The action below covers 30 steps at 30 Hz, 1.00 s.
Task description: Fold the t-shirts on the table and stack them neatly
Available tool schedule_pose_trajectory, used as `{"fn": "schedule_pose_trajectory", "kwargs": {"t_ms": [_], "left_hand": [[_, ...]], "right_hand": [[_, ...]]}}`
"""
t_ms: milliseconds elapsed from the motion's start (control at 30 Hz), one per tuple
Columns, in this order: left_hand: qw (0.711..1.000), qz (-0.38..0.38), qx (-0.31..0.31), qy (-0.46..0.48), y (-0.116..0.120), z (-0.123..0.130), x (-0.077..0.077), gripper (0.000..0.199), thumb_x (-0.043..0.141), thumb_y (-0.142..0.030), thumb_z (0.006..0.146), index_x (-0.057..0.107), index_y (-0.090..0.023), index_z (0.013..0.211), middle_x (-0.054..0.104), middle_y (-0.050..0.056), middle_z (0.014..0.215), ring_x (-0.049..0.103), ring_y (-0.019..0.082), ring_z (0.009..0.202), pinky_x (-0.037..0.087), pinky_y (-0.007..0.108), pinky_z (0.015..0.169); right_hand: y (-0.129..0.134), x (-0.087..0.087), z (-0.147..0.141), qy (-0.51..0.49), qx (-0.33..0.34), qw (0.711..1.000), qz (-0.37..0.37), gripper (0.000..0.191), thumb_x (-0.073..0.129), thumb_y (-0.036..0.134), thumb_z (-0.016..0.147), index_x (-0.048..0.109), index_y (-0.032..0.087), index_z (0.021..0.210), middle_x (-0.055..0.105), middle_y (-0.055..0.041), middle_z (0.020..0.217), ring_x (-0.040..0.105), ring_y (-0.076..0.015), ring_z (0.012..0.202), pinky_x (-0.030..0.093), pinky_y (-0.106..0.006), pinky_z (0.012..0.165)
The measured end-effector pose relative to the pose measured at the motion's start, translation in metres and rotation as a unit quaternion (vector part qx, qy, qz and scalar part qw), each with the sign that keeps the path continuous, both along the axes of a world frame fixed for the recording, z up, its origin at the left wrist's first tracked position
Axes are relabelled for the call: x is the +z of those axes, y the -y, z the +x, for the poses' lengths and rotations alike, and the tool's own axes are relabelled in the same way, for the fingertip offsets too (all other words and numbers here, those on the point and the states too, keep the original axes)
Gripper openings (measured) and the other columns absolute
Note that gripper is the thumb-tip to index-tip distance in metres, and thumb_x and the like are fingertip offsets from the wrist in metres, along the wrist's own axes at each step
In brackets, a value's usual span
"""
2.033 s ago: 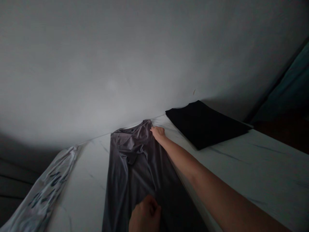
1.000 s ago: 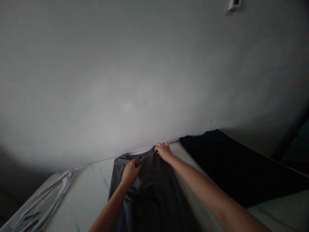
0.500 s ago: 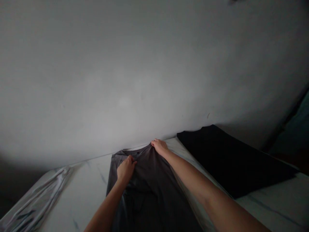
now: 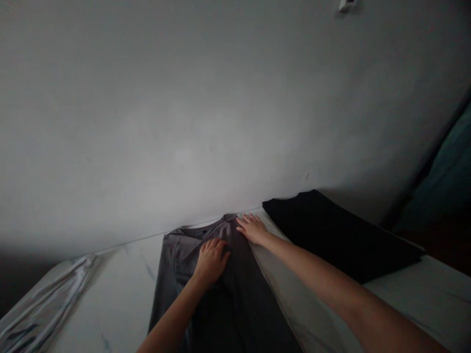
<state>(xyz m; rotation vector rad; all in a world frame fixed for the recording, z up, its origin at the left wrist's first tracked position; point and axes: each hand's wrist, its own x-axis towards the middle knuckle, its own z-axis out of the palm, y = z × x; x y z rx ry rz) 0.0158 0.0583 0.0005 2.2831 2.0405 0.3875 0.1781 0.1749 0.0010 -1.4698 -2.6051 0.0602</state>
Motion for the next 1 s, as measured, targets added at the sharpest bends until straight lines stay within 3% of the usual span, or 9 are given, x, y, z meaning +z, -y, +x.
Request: {"fn": "schedule_pose_trajectory", "kwargs": {"t_ms": [67,167,300,400,567,833,1000], "left_hand": [[1.000,-0.005,0.000,-0.009,-0.012,-0.004,0.003,0.029,0.046,-0.028,0.091,0.058,-0.024,0.117,0.060,0.006,0.128,0.052,0.023,0.120,0.039,0.040,0.103],[0.999,-0.010,-0.022,-0.041,-0.042,-0.001,0.017,0.030,0.043,-0.022,0.092,0.057,-0.023,0.119,0.062,0.007,0.122,0.057,0.021,0.113,0.045,0.034,0.096],[0.991,-0.015,-0.088,-0.102,-0.094,0.019,0.034,0.041,0.036,-0.011,0.092,0.055,-0.027,0.124,0.055,0.007,0.129,0.060,0.019,0.108,0.048,0.031,0.091],[0.982,-0.035,-0.136,-0.125,-0.124,0.037,0.035,0.041,0.039,-0.010,0.090,0.061,-0.033,0.115,0.051,0.003,0.135,0.059,0.019,0.110,0.048,0.032,0.091],[0.969,-0.072,-0.163,-0.170,-0.144,0.048,0.025,0.021,0.048,-0.018,0.088,0.066,-0.027,0.094,0.059,0.003,0.114,0.063,0.018,0.097,0.052,0.031,0.082],[0.975,-0.038,-0.100,-0.197,-0.135,0.047,0.009,0.028,0.034,-0.011,0.093,0.057,-0.016,0.110,0.055,0.015,0.119,0.062,0.022,0.104,0.052,0.033,0.083],[0.977,-0.015,-0.084,-0.193,-0.130,0.049,0.005,0.029,0.031,-0.013,0.095,0.056,-0.016,0.109,0.056,0.013,0.118,0.061,0.021,0.106,0.050,0.033,0.085]], "right_hand": [[0.014,0.014,0.007,-0.027,-0.043,0.998,0.023,0.037,0.043,0.030,0.097,0.057,0.015,0.128,0.057,-0.0178,0.133,0.053,-0.0280,0.123,0.040,-0.039,0.100],[0.065,0.022,0.027,-0.071,-0.064,0.995,0.002,0.026,0.049,0.031,0.093,0.063,0.018,0.112,0.070,-0.0115,0.108,0.064,-0.0242,0.101,0.047,-0.031,0.082],[0.145,0.012,0.073,-0.067,-0.088,0.980,-0.166,0.026,0.058,0.046,0.086,0.069,0.023,0.091,0.073,-0.0062,0.087,0.068,-0.0241,0.083,0.044,-0.030,0.067],[0.177,0.001,0.096,-0.089,-0.134,0.958,-0.239,0.024,0.061,0.048,0.082,0.071,0.025,0.083,0.074,-0.0049,0.083,0.068,-0.0237,0.079,0.042,-0.030,0.064],[0.181,-0.008,0.099,-0.121,-0.130,0.951,-0.254,0.019,0.063,0.045,0.080,0.073,0.028,0.079,0.074,-0.0031,0.082,0.068,-0.0226,0.081,0.041,-0.028,0.065],[0.179,-0.015,0.100,-0.087,-0.093,0.960,-0.249,0.018,0.062,0.041,0.083,0.073,0.027,0.085,0.074,-0.0046,0.086,0.069,-0.0244,0.085,0.041,-0.028,0.067],[0.178,-0.001,0.095,-0.032,-0.077,0.966,-0.243,0.021,0.061,0.040,0.085,0.072,0.023,0.091,0.074,-0.0099,0.091,0.068,-0.0303,0.088,0.047,-0.035,0.071]]}}
